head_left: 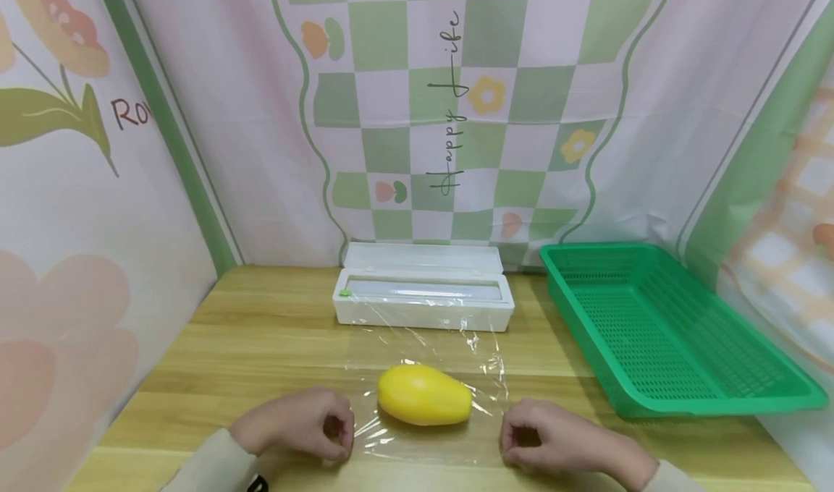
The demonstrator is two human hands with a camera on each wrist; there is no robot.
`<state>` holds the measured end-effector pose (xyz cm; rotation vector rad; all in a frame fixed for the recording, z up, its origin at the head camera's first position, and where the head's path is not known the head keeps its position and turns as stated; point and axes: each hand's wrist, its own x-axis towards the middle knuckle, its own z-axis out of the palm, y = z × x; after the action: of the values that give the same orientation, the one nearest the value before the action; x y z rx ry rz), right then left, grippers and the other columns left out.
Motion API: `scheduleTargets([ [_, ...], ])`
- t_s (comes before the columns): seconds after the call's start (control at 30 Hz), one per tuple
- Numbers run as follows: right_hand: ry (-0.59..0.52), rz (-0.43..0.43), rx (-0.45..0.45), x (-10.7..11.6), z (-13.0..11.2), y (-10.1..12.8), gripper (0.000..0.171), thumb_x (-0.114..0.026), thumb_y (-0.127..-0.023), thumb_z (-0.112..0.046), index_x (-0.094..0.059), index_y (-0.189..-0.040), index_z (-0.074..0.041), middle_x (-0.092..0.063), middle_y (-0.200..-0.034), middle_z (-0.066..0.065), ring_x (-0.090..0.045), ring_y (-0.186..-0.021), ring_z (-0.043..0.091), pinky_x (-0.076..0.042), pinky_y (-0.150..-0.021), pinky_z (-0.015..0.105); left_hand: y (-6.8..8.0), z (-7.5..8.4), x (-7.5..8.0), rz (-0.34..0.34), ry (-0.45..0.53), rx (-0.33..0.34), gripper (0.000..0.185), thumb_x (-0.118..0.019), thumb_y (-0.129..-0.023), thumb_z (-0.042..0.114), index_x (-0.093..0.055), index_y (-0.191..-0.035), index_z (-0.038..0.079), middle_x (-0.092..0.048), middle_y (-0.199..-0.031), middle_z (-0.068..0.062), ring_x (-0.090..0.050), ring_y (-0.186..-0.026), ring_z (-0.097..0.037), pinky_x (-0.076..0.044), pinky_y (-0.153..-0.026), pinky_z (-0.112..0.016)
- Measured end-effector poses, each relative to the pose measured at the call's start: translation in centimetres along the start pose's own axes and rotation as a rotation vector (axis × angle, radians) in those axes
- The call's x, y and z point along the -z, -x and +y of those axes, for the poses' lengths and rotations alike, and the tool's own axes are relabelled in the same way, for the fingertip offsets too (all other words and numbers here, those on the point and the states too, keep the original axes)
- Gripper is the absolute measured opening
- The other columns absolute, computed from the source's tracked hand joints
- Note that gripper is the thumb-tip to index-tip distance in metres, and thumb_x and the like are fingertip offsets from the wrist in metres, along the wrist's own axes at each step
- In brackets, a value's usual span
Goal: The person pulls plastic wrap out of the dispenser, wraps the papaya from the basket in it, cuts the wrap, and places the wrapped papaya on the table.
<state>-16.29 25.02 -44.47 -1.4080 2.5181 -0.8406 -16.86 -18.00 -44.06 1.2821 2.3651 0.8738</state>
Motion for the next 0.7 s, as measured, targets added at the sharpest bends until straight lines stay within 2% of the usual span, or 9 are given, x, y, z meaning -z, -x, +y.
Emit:
scheduleTargets([
  [0.2,-0.072,0.022,-0.036,0.4,-0.3,-0.1,0.01,-0.071,-0.094,-0.02,-0.066,-0.095,-0.028,-0.062,-0.091,-0.021,-0.059,-0.084,-0.001,-0.055,-0.072,0.025,0.0,0.3,1.0,0.045,0.02,-0.039,0.016,-0.073,-0.08,0.007,-0.067,-0.085,0.021,-0.063,-0.085,0.019,-0.06,-0.081,0.0,-0.055,-0.076,-0.022],
  [0.47,-0.046,0.151,0.069,0.9,0.1,-0.6,0.016,-0.071,-0.092,-0.007,-0.066,-0.098,-0.021,-0.067,-0.091,-0.014,-0.062,-0.084,0.002,-0.057,-0.072,0.027,-0.3,0.1,1.9,0.144,0.041,-0.056,0.018,-0.069,-0.081,0.004,-0.066,-0.082,0.021,-0.062,-0.082,0.021,-0.062,-0.08,-0.001,-0.056,-0.075,-0.024],
  [0.7,-0.074,0.187,0.014,1.1,0.3,-0.9,0.015,-0.069,-0.093,-0.004,-0.065,-0.102,-0.016,-0.067,-0.093,-0.01,-0.063,-0.084,0.004,-0.057,-0.075,0.028,-0.5,-0.2,2.0,0.22,0.034,-0.039,0.022,-0.07,-0.082,0.003,-0.064,-0.086,0.023,-0.063,-0.083,0.017,-0.062,-0.079,-0.002,-0.057,-0.074,-0.025],
])
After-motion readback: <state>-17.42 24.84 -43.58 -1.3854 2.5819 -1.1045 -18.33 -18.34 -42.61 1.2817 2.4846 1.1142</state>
